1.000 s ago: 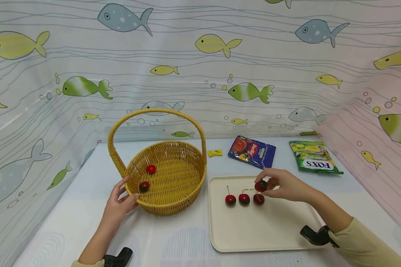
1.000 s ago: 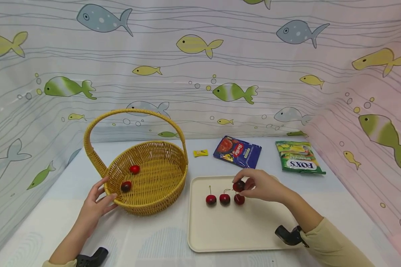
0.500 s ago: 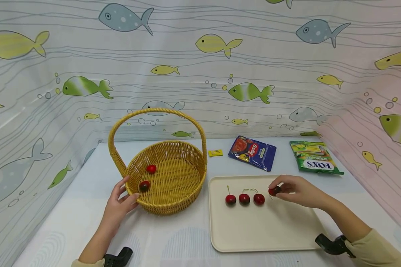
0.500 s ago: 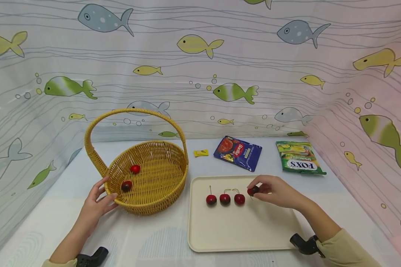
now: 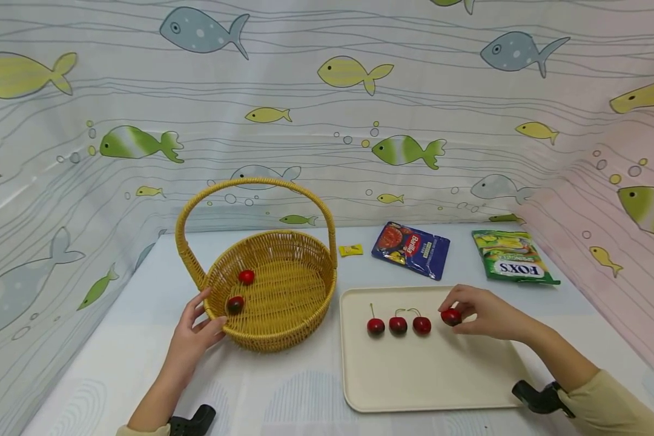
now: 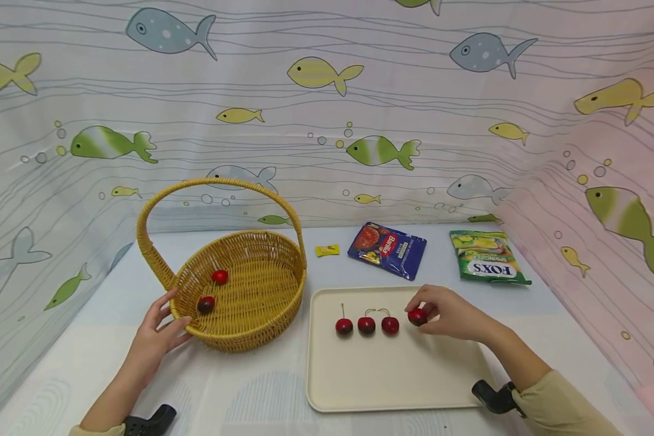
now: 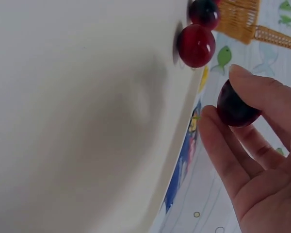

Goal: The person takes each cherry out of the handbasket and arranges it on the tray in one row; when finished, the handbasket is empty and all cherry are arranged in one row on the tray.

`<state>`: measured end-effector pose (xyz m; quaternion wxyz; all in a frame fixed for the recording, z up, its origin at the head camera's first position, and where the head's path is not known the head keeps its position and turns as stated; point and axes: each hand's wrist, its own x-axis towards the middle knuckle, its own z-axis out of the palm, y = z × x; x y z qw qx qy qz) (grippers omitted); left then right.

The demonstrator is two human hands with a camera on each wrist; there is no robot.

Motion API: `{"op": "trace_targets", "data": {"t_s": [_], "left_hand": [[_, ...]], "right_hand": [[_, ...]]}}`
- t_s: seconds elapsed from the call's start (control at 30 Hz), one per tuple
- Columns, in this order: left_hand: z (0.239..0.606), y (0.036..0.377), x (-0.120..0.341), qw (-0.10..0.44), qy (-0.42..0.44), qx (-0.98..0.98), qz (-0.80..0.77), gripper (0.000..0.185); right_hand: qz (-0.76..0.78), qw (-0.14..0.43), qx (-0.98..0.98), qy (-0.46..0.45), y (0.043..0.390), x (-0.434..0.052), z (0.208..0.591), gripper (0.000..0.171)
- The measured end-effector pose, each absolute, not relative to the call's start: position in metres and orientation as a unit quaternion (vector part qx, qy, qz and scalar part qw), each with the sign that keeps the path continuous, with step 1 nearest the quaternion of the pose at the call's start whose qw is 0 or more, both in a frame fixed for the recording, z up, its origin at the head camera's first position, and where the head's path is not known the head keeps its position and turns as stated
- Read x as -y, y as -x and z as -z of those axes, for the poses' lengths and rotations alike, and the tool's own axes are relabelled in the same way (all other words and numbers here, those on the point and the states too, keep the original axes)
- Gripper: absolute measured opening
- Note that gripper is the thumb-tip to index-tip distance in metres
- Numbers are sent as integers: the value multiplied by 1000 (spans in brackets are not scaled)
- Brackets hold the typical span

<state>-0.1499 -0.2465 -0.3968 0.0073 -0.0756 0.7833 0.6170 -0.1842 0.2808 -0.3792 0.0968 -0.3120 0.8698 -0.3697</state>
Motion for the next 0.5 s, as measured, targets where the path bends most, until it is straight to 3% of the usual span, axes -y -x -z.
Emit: {"op": "trace_targets", "data": {"t_s": [0.5], "left_hand": [[399,150,248,5,68,-783,-619,72]], "right_hand": [[291,142,-897,302,194,-275,386,37]]}}
